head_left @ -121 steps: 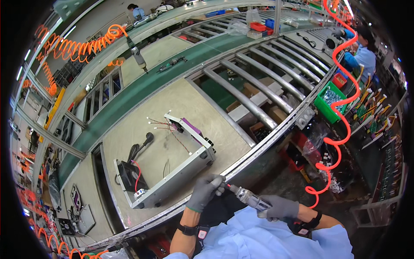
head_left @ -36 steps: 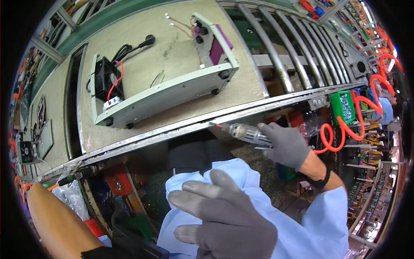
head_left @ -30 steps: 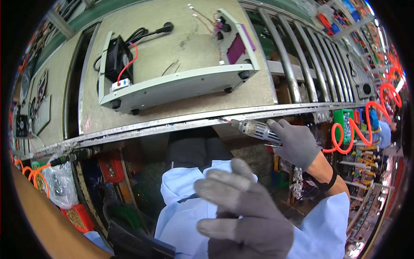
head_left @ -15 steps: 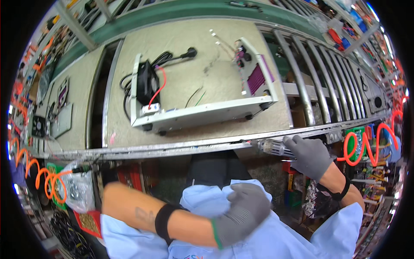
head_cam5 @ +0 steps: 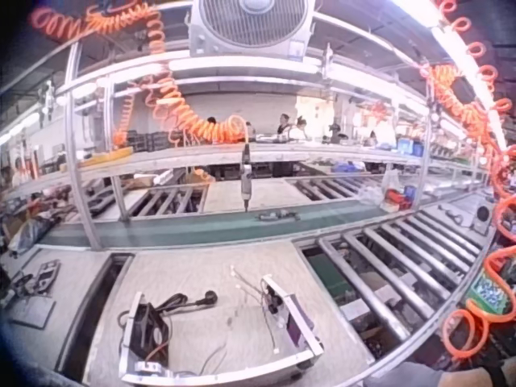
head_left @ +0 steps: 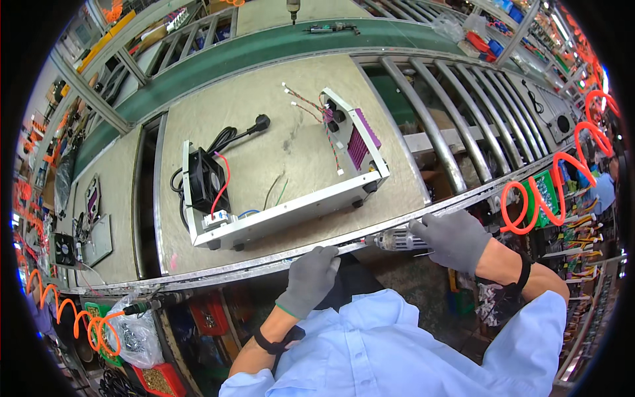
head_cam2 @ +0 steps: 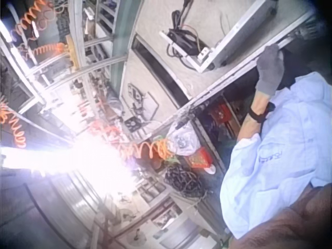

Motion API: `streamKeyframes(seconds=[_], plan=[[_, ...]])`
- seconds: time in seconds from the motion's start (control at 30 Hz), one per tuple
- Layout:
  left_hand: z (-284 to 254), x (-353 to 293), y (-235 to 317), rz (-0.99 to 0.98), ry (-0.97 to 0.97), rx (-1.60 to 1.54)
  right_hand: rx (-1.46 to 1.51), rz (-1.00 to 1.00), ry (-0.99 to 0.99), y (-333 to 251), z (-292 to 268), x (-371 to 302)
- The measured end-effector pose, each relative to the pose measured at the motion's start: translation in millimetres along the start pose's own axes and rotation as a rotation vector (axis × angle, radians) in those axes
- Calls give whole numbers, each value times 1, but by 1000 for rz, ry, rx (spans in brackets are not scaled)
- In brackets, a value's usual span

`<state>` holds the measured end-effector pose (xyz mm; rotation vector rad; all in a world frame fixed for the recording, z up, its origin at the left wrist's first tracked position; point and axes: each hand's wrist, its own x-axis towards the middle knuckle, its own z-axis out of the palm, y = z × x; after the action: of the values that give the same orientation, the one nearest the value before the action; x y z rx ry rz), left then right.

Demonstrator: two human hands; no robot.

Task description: Assembling electronic components into a metal chassis at a factory workstation.

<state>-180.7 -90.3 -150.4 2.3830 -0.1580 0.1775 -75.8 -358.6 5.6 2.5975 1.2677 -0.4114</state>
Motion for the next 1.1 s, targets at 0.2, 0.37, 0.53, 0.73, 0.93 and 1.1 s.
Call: streamKeyframes(seconds=[0.2,0.37,0.53,0.73,0.93,1.1], plan=[[19,23,9,4,22,-79,33,55,-2,-1,-7,-17],[27,40,9,77,28,-5,72,107,33,-2,0,-31],[19,48,8,-240,-55,-485,258,241,132,-8,22,-54],[17,64,17,-558,-172,-1340,603,399,309,-36,66,-72],[23,77,31,-578,-284,-1279,924,474,367,-59,98,-84],[14,91,47,-477,-424,-1303,1413,541,237,-69,106,-88]])
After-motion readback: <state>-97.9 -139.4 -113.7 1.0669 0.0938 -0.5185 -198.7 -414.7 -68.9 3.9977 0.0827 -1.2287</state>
